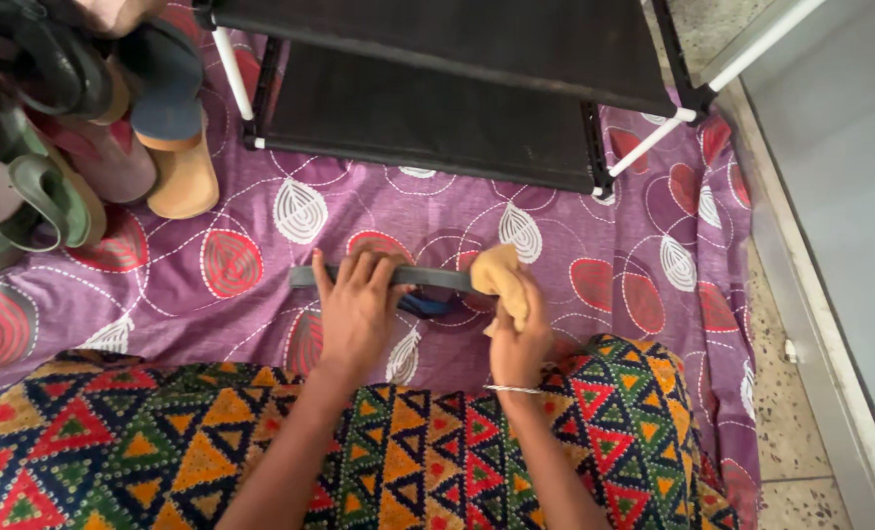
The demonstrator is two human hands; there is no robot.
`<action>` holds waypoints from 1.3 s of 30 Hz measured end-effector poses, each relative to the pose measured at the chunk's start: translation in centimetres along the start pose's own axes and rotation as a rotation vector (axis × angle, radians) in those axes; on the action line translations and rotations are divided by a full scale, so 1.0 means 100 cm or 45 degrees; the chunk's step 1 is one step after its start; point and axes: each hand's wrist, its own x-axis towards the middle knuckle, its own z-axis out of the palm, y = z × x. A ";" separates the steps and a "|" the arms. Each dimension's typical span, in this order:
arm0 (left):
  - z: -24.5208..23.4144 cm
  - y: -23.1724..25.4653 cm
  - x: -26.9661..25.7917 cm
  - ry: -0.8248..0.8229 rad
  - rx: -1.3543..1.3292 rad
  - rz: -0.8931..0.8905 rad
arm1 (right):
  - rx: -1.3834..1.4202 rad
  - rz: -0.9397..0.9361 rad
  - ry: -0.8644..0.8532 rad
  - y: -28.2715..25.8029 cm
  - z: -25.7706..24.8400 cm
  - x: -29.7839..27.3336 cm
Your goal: The person sits on a patterned mat and wipes several pairs of sandals and flip-flops with a cloth. They clean each shoe individually, turning them over to wipe the soles, then place the cleaned shoes on a nearby black shoe rack.
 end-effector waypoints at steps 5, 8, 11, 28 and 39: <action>-0.008 -0.010 0.005 0.257 -0.085 -0.054 | -0.228 -0.395 -0.050 -0.059 0.003 0.019; -0.014 -0.014 0.007 0.333 -0.146 -0.082 | 0.003 -0.342 -0.022 -0.066 0.012 0.036; -0.015 -0.015 0.006 0.333 -0.172 -0.133 | 0.492 0.002 0.033 -0.045 0.022 0.048; 0.035 -0.050 0.014 0.287 -1.237 -0.784 | 0.409 0.314 -0.107 -0.051 0.064 0.008; 0.060 -0.063 0.007 0.128 -1.767 -1.162 | 0.254 -0.177 -0.426 -0.087 0.081 0.046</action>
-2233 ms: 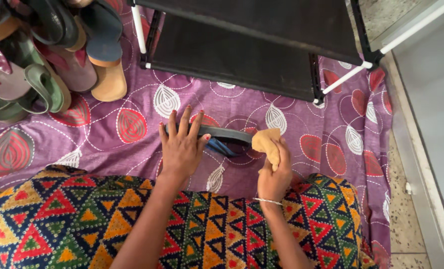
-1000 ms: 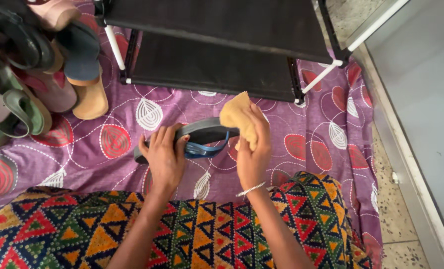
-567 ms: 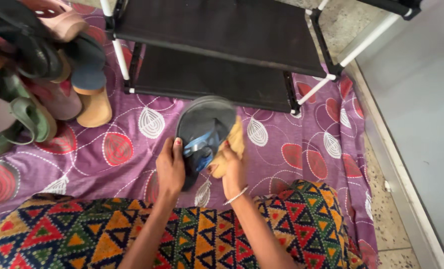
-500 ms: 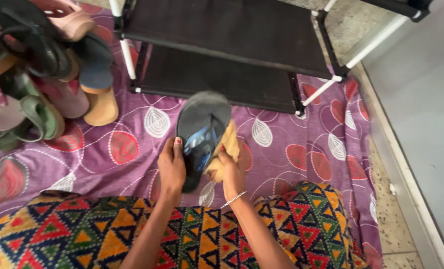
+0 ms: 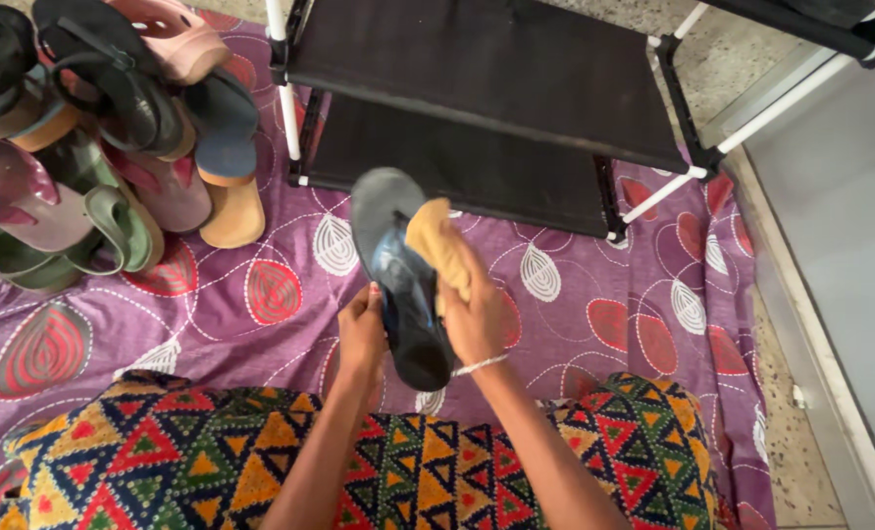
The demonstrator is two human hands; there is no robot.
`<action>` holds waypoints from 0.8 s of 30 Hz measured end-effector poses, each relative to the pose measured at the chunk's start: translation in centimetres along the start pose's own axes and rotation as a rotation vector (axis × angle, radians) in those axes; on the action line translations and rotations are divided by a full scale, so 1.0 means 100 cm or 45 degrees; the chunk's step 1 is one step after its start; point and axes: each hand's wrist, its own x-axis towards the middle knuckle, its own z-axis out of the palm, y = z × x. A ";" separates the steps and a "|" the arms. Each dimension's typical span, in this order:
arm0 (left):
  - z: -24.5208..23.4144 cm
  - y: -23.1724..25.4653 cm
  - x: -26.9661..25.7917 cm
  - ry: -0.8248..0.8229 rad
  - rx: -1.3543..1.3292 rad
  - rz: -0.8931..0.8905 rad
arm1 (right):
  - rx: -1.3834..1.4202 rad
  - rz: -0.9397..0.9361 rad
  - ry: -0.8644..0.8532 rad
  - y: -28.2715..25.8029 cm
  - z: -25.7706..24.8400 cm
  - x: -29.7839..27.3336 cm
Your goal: The person sits on a patterned mat and wipes several pairs of sandals and flip-flops with a cloth. They clean each shoe individually, turning them over to wipe the soles, then place the cleaned shoes on a nearby black shoe rack.
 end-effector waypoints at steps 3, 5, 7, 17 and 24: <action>-0.010 -0.005 0.013 0.081 -0.036 -0.048 | -0.056 0.003 -0.136 0.008 0.005 -0.030; -0.015 -0.012 0.021 0.177 0.063 -0.021 | -0.156 0.020 -0.223 0.013 -0.003 -0.053; -0.018 -0.017 0.028 0.250 0.158 0.098 | -0.305 0.072 -0.306 0.018 -0.022 -0.070; -0.009 -0.006 -0.011 0.381 0.981 0.466 | -0.658 -0.150 0.003 0.009 -0.046 -0.069; -0.009 0.008 -0.031 0.298 1.721 0.974 | -0.634 -0.301 -0.332 0.022 0.013 -0.071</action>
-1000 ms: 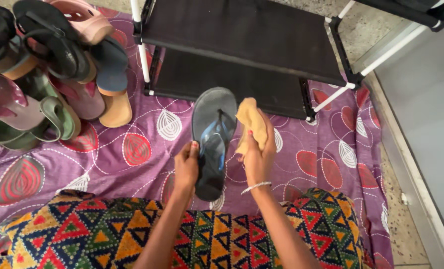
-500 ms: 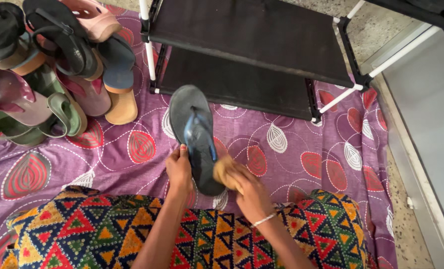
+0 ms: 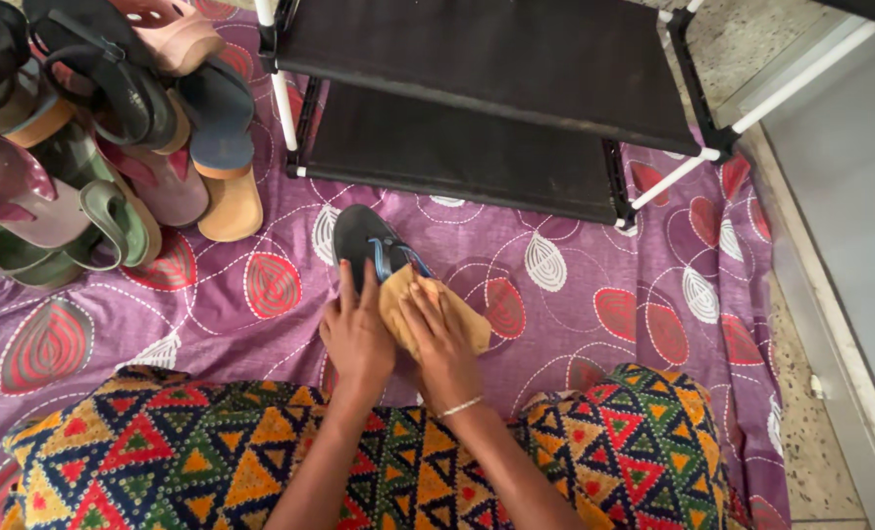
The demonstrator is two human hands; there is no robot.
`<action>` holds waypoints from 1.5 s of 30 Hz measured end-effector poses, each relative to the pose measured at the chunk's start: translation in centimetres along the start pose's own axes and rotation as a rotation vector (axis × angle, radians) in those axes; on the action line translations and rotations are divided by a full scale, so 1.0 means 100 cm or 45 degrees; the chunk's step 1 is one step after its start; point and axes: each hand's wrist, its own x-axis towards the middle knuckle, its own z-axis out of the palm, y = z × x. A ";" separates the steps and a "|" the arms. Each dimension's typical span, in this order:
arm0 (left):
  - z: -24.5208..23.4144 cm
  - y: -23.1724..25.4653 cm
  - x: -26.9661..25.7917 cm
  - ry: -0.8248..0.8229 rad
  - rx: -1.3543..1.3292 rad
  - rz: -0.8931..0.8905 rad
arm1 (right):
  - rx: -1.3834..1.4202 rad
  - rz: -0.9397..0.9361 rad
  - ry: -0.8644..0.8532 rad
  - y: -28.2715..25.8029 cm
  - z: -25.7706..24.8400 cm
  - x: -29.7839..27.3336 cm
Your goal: The person sits on a patterned mat and wipes several pairs of sandals and flip-flops with a cloth. They clean each shoe individually, turning them over to wipe the soles, then place the cleaned shoes on a nearby black shoe rack.
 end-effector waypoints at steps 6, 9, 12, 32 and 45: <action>-0.007 0.004 0.005 0.023 0.085 -0.016 | -0.021 0.015 -0.185 0.013 -0.036 -0.043; -0.011 0.014 0.009 0.083 0.023 -0.071 | -0.064 0.177 -0.223 0.020 -0.061 -0.058; -0.014 0.020 0.012 0.085 -0.055 -0.145 | -0.059 0.666 -0.368 0.038 -0.077 -0.049; 0.012 -0.008 0.020 0.123 -0.323 -0.170 | -0.138 0.113 -0.146 0.015 0.052 0.052; -0.006 0.007 0.022 -0.082 -0.132 -0.176 | -0.181 0.022 -0.367 0.023 -0.023 -0.022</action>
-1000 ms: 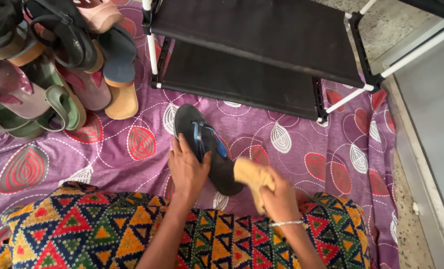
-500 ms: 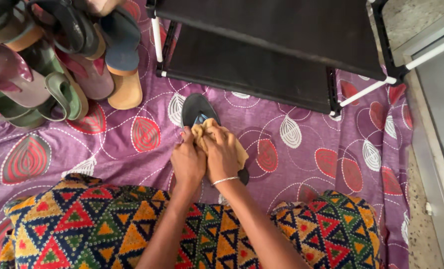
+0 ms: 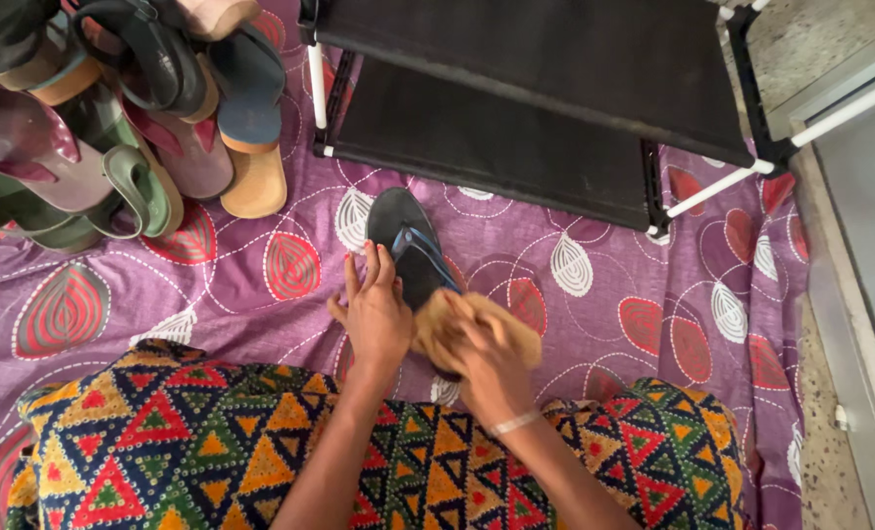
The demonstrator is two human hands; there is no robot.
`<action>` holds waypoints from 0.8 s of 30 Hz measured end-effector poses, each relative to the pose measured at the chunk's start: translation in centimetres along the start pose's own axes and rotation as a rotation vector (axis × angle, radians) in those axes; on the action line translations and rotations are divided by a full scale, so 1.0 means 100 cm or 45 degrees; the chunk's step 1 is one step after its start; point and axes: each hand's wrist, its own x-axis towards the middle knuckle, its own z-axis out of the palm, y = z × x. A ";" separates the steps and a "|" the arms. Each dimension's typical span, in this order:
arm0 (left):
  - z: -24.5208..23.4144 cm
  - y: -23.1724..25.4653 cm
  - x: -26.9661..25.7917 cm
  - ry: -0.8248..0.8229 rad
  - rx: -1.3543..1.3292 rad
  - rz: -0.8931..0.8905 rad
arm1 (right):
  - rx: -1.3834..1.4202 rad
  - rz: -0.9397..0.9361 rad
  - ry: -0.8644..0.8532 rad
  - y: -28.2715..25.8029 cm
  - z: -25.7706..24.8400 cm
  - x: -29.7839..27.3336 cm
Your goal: The person sits on a patterned mat and wipes several pairs of sandals and flip-flops with a cloth. They clean each shoe individually, turning them over to wipe the soles, then place the cleaned shoes on a nearby black shoe rack.
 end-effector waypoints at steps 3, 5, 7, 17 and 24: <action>0.002 0.003 -0.001 -0.010 0.011 0.022 | 0.015 0.012 -0.063 0.002 -0.018 -0.024; 0.005 0.004 -0.003 0.007 -0.015 0.060 | 0.074 0.126 -0.165 0.003 -0.024 -0.031; 0.008 0.003 -0.006 -0.009 -0.029 0.080 | -0.048 0.002 -0.135 0.004 -0.019 -0.018; 0.006 0.004 -0.005 -0.059 -0.044 0.117 | -0.027 -0.153 0.149 0.000 0.007 0.003; 0.004 0.001 -0.006 -0.049 0.054 0.143 | 0.215 -0.049 -0.022 0.045 -0.023 -0.048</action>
